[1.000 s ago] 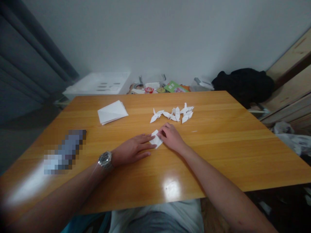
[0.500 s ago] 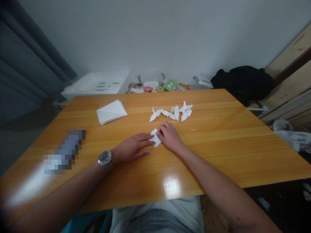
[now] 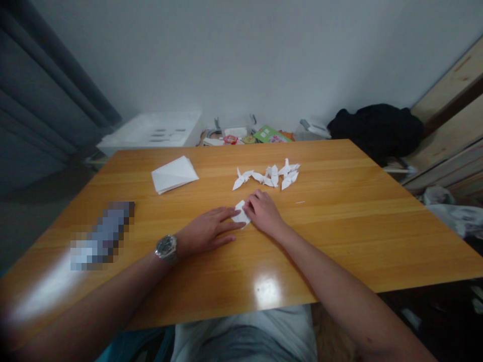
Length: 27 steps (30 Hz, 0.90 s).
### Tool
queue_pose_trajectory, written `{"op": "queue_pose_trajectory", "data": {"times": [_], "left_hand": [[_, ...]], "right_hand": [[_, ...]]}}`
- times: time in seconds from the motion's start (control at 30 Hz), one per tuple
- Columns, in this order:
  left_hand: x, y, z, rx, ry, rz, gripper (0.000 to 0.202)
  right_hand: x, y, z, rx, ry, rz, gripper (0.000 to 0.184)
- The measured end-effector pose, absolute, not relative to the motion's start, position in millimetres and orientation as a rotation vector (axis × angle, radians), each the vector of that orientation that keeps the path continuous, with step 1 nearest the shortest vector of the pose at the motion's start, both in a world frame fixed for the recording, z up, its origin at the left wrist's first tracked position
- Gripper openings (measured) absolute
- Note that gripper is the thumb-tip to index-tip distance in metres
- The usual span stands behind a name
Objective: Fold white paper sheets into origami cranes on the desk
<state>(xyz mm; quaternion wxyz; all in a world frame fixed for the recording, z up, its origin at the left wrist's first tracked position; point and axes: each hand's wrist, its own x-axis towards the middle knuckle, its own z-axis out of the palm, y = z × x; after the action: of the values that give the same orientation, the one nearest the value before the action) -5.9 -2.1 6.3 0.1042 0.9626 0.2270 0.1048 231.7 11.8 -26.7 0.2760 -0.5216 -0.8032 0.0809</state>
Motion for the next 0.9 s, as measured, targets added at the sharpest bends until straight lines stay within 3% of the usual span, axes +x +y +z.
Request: {"op": "queue_pose_trajectory", "data": {"times": [0.3,0.67,0.9], "left_hand": [[-9,0,1,2.838,0.714,0.313,0.038],[-2,-4,6,2.876,0.892,0.346,0.04],[-2,-1,1,2.856,0.968,0.413,0.033]], "right_hand": [[252,9,-9,-1.102,-2.226,0.543,0.008],[260,8,-8,-1.026,-2.316,0.567,0.012],[263,6,-3,-0.985,-2.444,0.519,0.027]]}}
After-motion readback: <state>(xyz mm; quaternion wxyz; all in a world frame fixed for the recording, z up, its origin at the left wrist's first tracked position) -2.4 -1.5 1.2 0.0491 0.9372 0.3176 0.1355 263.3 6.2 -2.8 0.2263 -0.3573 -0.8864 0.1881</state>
